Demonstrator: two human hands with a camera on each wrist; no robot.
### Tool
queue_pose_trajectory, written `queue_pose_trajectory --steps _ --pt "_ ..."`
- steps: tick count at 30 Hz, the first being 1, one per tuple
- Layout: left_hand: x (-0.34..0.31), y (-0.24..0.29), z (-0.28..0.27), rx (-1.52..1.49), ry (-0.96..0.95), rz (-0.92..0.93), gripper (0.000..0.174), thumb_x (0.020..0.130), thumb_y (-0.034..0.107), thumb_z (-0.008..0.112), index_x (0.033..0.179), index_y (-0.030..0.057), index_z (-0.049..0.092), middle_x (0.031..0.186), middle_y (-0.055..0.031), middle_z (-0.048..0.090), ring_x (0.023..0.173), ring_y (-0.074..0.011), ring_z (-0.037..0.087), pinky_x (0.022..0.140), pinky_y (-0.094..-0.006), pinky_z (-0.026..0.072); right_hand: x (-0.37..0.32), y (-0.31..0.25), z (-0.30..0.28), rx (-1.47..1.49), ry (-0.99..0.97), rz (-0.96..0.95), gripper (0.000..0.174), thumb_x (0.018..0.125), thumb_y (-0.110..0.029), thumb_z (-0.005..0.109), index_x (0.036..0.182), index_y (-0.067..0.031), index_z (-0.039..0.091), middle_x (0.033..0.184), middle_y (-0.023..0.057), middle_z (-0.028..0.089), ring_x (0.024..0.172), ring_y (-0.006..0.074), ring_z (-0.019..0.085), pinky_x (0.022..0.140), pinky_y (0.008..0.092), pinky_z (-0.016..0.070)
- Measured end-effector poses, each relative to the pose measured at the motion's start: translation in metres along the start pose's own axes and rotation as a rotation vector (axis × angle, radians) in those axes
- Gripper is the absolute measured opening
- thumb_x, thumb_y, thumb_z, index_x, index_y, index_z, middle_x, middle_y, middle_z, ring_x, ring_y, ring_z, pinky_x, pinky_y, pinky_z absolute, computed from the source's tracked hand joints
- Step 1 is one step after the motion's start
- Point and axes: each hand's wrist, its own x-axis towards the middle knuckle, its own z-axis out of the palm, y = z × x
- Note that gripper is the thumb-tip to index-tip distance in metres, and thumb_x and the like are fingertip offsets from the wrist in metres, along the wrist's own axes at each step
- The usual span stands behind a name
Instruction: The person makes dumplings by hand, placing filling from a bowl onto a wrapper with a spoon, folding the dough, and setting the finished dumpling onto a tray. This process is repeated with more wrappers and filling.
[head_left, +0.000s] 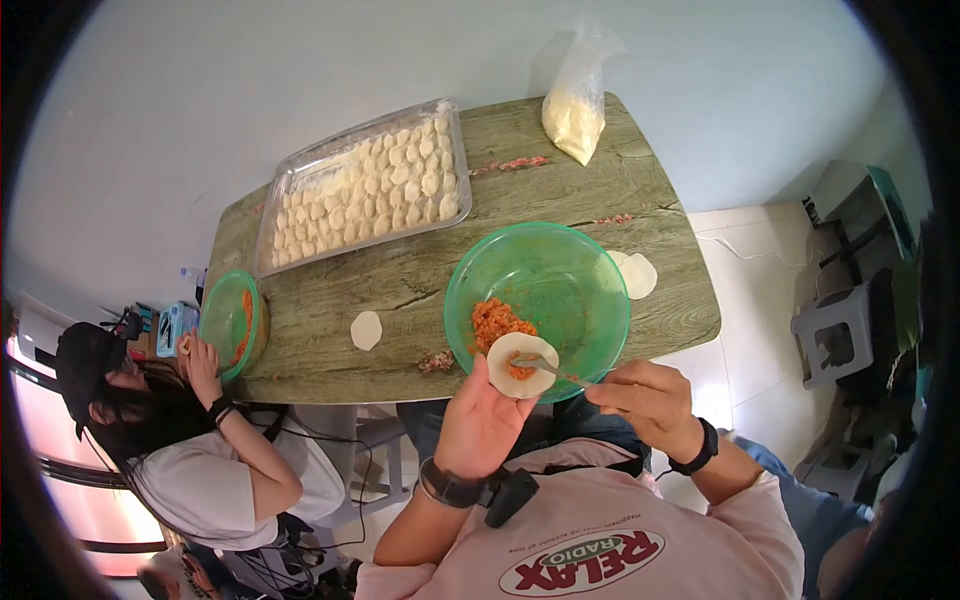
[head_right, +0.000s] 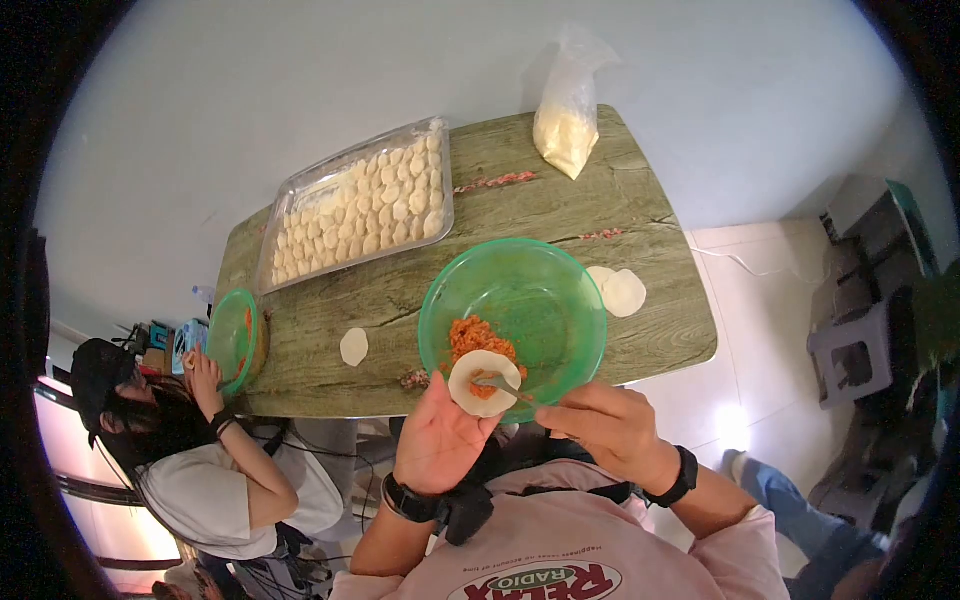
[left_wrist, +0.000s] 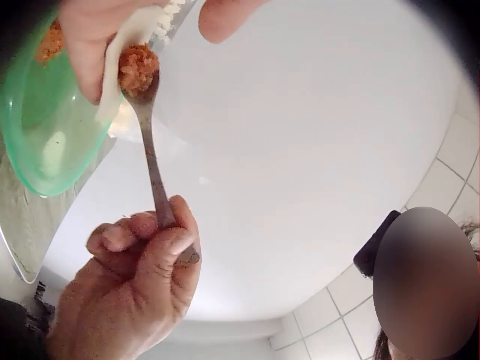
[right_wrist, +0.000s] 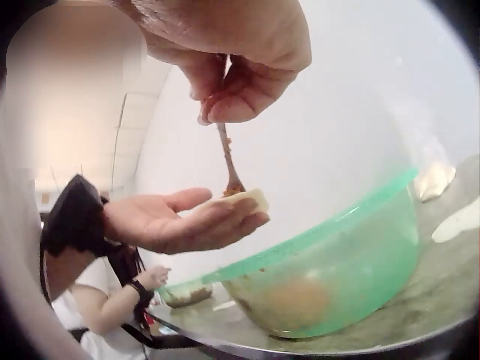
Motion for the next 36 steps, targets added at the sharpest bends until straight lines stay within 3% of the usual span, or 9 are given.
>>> queue_pose_trajectory --steps 4,16,22,28,34,36 --pt "-0.002 0.002 -0.002 -0.015 0.040 0.003 0.049 0.099 0.036 0.031 0.138 0.0058 0.029 0.139 -0.0101 0.038 0.129 -0.0245 0.037 0.109 -0.0397 0.0304 0.003 -0.008 -0.008 0.074 0.094 0.087 0.029 0.070 -0.001 0.070 0.098 -0.0061 0.068 0.079 0.0073 0.060 0.064 0.0196 0.061 0.054 0.0283 0.0485" --pt "-0.007 0.004 0.001 -0.003 0.041 -0.028 0.047 0.099 0.030 0.037 0.136 0.0020 0.031 0.137 -0.0107 0.040 0.127 -0.0235 0.039 0.108 -0.0397 0.0313 0.009 -0.013 -0.008 0.068 -0.087 -0.027 0.029 0.067 -0.002 0.071 0.096 -0.0064 0.068 0.078 0.0066 0.061 0.064 0.0187 0.061 0.052 0.0275 0.0480" --pt "-0.009 0.003 0.002 0.038 0.040 -0.020 0.047 0.098 0.029 0.041 0.135 0.0008 0.033 0.136 -0.0119 0.042 0.126 -0.0235 0.042 0.107 -0.0393 0.0345 0.006 -0.013 -0.005 0.064 0.073 0.039 0.025 0.069 -0.003 0.069 0.094 -0.0059 0.067 0.076 0.0058 0.060 0.062 0.0181 0.061 0.051 0.0268 0.0485" --pt "-0.010 0.003 0.001 0.090 0.024 -0.025 0.047 0.097 0.028 0.042 0.134 -0.0001 0.034 0.134 -0.0118 0.044 0.124 -0.0231 0.043 0.106 -0.0389 0.0350 0.007 -0.008 -0.006 -0.019 -0.042 -0.093 0.027 0.069 -0.003 0.070 0.095 -0.0059 0.067 0.076 0.0067 0.059 0.061 0.0180 0.061 0.050 0.0269 0.0486" --pt "-0.011 0.000 0.003 0.090 0.035 -0.024 0.046 0.097 0.027 0.041 0.134 -0.0006 0.035 0.133 -0.0123 0.044 0.124 -0.0231 0.044 0.106 -0.0387 0.0348 0.007 -0.012 -0.006 0.025 -0.031 -0.067 0.024 0.072 -0.003 0.069 0.095 -0.0050 0.066 0.075 0.0079 0.059 0.061 0.0187 0.060 0.050 0.0282 0.0481" --pt "-0.010 0.000 0.001 0.091 0.041 -0.015 0.047 0.097 0.027 0.041 0.134 -0.0013 0.034 0.134 -0.0129 0.044 0.125 -0.0239 0.043 0.107 -0.0391 0.0337 0.010 -0.012 -0.010 -0.007 0.019 -0.008 0.016 0.078 -0.007 0.066 0.094 -0.0030 0.065 0.074 0.0083 0.058 0.061 0.0188 0.060 0.051 0.0264 0.0464"
